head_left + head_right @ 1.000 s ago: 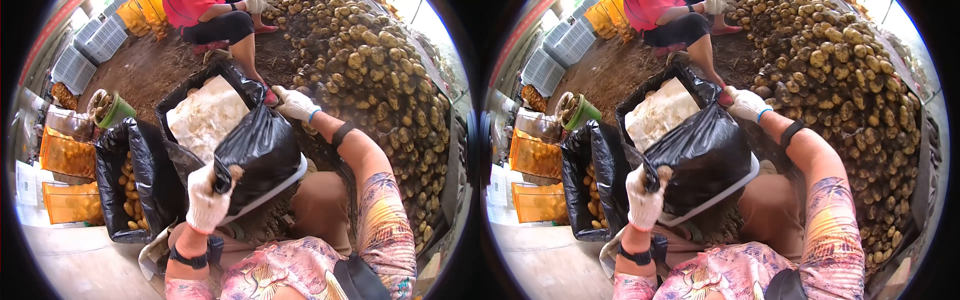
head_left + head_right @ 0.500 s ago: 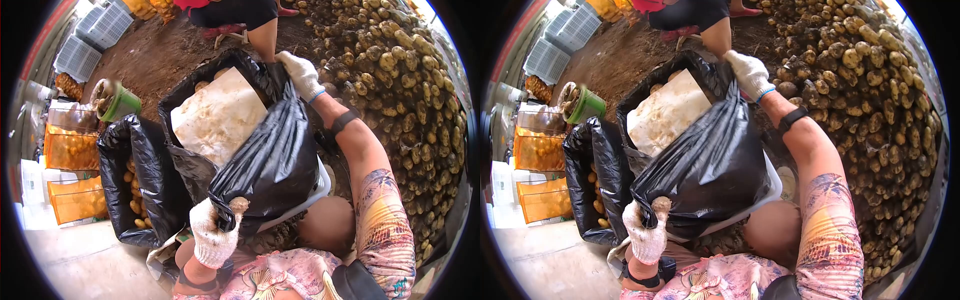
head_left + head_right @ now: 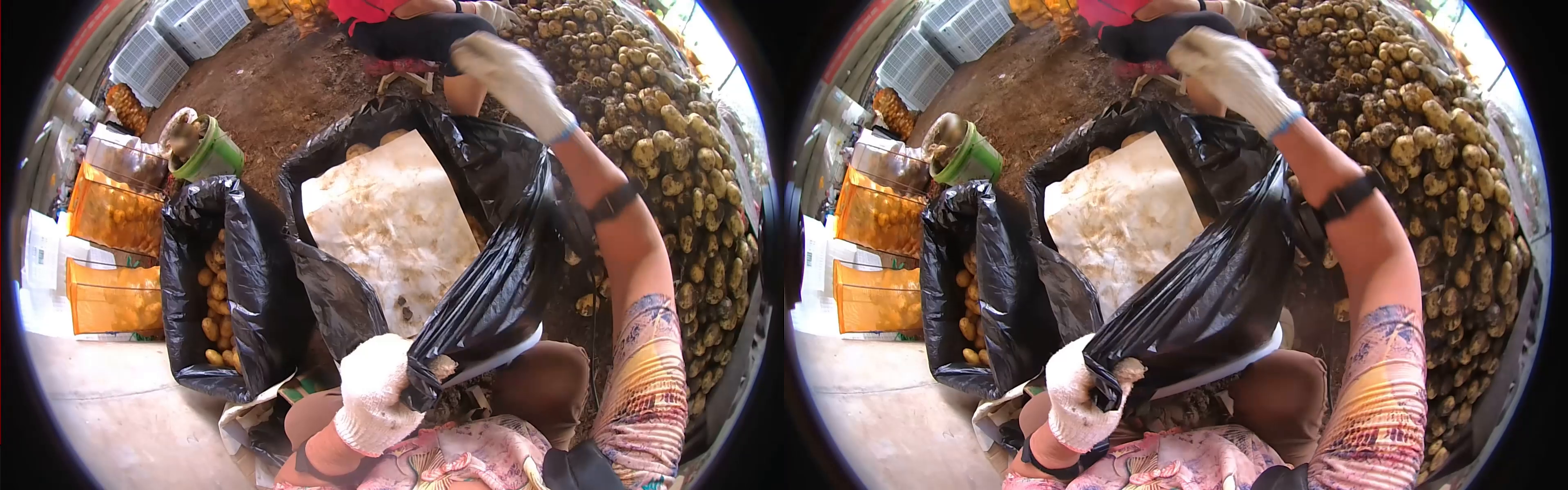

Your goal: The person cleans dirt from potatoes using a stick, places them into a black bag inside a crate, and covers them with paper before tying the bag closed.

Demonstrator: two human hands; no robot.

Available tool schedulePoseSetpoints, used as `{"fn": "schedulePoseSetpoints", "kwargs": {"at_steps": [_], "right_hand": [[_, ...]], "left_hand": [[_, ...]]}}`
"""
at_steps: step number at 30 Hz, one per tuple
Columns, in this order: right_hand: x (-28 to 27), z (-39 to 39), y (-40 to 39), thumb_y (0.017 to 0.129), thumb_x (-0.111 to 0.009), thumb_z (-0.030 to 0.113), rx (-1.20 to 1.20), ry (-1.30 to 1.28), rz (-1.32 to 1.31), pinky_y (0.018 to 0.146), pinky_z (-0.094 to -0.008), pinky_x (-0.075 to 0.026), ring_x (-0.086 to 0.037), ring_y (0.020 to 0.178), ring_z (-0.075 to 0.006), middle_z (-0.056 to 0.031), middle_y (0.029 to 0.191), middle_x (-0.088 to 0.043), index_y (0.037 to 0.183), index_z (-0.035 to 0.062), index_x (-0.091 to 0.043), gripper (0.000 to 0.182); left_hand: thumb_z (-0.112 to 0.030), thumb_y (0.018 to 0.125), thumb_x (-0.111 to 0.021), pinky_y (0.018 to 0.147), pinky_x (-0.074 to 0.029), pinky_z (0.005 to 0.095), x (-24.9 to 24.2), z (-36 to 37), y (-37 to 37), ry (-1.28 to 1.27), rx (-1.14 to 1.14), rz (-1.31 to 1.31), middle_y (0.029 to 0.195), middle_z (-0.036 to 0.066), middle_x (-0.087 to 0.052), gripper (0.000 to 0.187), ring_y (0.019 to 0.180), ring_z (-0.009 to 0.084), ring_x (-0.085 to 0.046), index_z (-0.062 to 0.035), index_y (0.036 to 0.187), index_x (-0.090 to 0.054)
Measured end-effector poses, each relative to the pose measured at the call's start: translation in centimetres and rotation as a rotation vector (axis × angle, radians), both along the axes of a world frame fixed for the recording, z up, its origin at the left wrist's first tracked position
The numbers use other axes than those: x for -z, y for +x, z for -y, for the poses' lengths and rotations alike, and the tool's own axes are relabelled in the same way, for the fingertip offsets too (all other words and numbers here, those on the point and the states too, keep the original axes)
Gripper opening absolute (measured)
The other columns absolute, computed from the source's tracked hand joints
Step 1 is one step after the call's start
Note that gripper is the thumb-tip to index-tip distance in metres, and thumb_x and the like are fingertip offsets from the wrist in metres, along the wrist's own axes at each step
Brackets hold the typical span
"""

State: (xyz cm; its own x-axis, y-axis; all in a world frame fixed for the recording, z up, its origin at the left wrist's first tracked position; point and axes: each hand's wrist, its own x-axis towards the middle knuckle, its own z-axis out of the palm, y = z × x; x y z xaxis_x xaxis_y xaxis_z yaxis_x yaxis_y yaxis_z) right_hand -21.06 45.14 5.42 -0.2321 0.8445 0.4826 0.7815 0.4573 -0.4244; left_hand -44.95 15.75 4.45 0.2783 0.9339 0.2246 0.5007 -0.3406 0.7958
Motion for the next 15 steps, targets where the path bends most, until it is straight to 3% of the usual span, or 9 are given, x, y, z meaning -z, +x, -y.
{"fn": "schedulePoseSetpoints", "kwargs": {"at_steps": [2,5,6,9,11,12,15], "right_hand": [[3.7,-5.1,-0.4,0.101,-0.047,0.040,-0.233,-0.129,0.095,0.080,-0.0432,-0.050,-0.063,0.097,-0.0389,-0.0209,0.102,-0.067,0.114,0.0079,-0.065,0.039],[9.4,-8.8,-1.9,0.087,-0.057,0.019,-0.256,0.104,0.355,0.076,-0.0486,-0.053,-0.067,0.091,-0.0358,-0.0146,0.091,-0.064,0.092,0.0096,-0.063,0.012],[11.8,-10.7,-2.4,0.087,-0.056,0.020,-0.186,0.002,0.393,0.079,-0.0482,-0.052,-0.066,0.095,-0.0360,-0.0145,0.093,-0.065,0.092,0.0089,-0.063,0.013],[17.6,-14.3,-1.8,0.094,-0.051,0.025,-0.320,0.020,0.433,0.087,-0.0481,-0.050,-0.063,0.104,-0.0378,-0.0187,0.102,-0.067,0.097,0.0052,-0.064,0.024],[18.9,-14.0,-2.5,0.099,-0.048,0.031,-0.100,-0.289,0.271,0.096,-0.0418,-0.045,-0.057,0.114,-0.0391,-0.0203,0.118,-0.063,0.115,0.0007,-0.063,0.038],[19.2,-13.9,-2.6,0.101,-0.046,0.038,-0.001,-0.501,-0.070,0.104,-0.0390,-0.040,-0.055,0.121,-0.0368,-0.0207,0.125,-0.063,0.123,-0.0010,-0.062,0.048],[19.1,-12.0,-3.3,0.101,-0.045,0.050,0.015,-0.497,-0.298,0.106,-0.0386,-0.037,-0.054,0.125,-0.0323,-0.0198,0.132,-0.060,0.127,-0.0034,-0.061,0.061]], "left_hand": [[0.000,0.073,-0.062,0.064,-0.054,0.0339,-0.2,-0.2,-0.1,-0.019,0.013,0.028,0.077,0.011,-0.070,0.017,0.069,0.0279,-0.069,-0.0032,0.087,-0.071],[-0.002,0.073,-0.068,0.062,-0.052,0.0367,0.3,-0.1,-0.5,0.022,-0.009,-0.043,0.076,0.011,-0.067,0.015,0.067,0.0319,-0.066,-0.0075,0.086,-0.072],[-0.005,0.071,-0.075,0.062,-0.052,0.0374,0.2,0.0,-0.7,-0.066,-0.034,-0.053,0.079,0.011,-0.068,0.017,0.069,0.0314,-0.066,-0.0101,0.087,-0.073],[-0.007,0.068,-0.080,0.061,-0.052,0.0381,0.0,-0.4,-1.2,0.012,0.039,-0.046,0.079,0.011,-0.068,0.022,0.069,0.0323,-0.066,-0.0091,0.089,-0.074],[-0.013,0.071,-0.078,0.064,-0.052,0.0403,0.2,-0.7,-1.7,-0.005,0.060,-0.014,0.081,0.014,-0.066,0.022,0.071,0.0351,-0.065,-0.0031,0.089,-0.070],[-0.019,0.074,-0.076,0.065,-0.051,0.0423,-0.2,-0.7,-1.7,-0.023,0.062,-0.017,0.081,0.017,-0.064,0.028,0.073,0.0372,-0.063,0.0016,0.089,-0.066],[-0.018,0.067,-0.076,0.063,-0.050,0.0424,0.4,-0.5,-1.5,0.062,0.006,0.023,0.078,0.016,-0.063,0.028,0.071,0.0370,-0.062,-0.0014,0.088,-0.067]]}}
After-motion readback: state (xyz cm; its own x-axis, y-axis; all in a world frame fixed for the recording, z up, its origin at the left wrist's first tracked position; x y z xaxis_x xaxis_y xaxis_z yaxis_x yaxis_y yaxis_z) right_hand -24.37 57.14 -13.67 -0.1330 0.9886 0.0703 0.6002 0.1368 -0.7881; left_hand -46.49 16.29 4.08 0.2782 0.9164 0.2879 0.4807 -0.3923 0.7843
